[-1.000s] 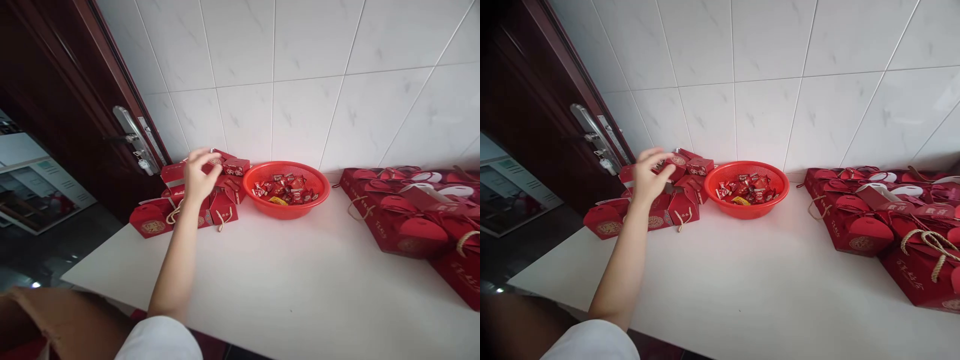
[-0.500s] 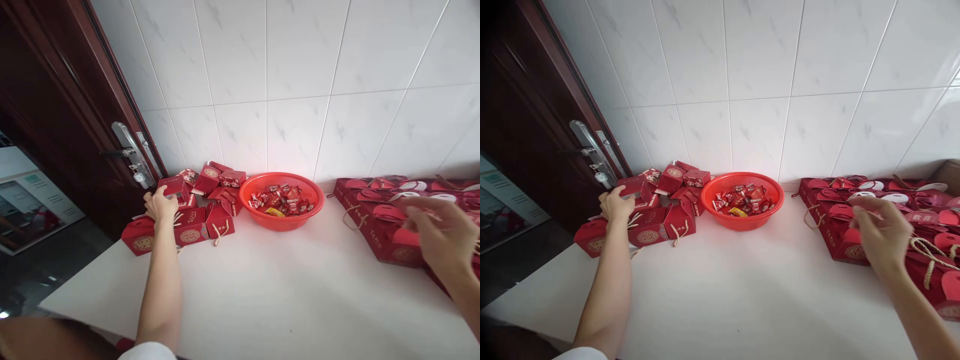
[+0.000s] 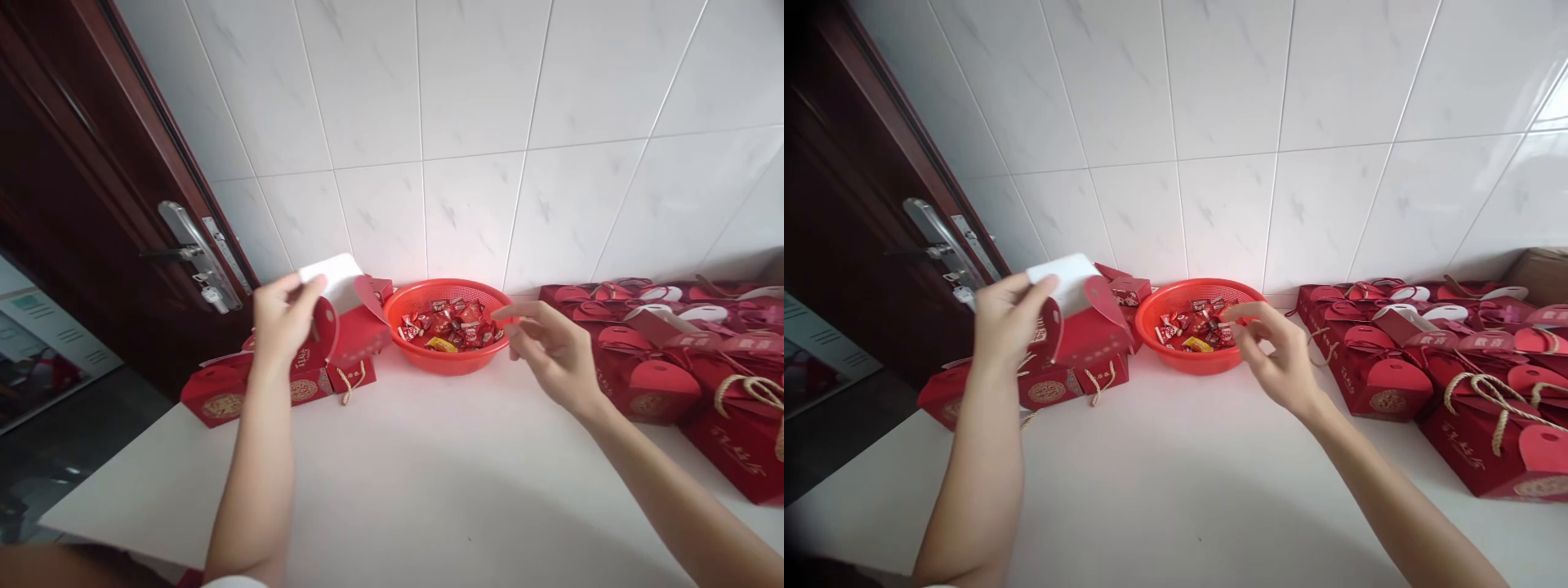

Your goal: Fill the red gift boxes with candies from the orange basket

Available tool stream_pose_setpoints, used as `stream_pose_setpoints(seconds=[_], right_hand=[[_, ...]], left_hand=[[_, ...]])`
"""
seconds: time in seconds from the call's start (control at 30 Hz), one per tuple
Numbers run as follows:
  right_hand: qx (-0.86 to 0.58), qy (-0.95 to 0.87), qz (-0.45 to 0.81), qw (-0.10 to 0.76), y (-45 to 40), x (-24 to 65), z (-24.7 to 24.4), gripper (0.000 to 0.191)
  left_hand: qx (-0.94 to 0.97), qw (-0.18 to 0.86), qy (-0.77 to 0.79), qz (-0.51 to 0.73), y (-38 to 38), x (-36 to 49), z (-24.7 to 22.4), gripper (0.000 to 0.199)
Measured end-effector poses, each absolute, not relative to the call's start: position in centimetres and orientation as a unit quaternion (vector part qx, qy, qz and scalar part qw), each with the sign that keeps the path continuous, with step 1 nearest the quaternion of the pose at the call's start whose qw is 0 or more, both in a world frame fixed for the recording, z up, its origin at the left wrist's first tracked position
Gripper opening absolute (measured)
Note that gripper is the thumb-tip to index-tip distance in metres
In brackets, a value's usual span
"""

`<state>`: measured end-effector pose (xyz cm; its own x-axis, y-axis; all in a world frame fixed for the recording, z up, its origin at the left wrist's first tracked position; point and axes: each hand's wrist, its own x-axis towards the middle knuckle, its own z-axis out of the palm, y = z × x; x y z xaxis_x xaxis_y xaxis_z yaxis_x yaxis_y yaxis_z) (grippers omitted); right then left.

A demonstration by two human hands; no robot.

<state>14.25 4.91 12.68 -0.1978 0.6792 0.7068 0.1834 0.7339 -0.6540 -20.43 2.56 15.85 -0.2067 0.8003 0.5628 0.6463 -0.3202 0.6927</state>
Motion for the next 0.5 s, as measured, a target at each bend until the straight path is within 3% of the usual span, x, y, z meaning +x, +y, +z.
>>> stream_pose_setpoints(seconds=[0.2, 0.4, 0.5], right_hand=[[-0.173, -0.882, 0.184, 0.398, 4.0, 12.2, 14.2, 0.019], [-0.231, -0.924, 0.115, 0.284, 3.5, 13.1, 14.1, 0.012], [-0.24, -0.93, 0.149, 0.234, 3.0, 13.9, 14.9, 0.016]], left_hand=[[0.734, 0.221, 0.454, 0.454, 2.5, -11.3, 14.6, 0.031], [0.731, 0.318, 0.439, 0.414, 2.6, -10.0, 14.6, 0.034], [0.735, 0.342, 0.465, 0.356, 2.2, -10.2, 14.9, 0.04]])
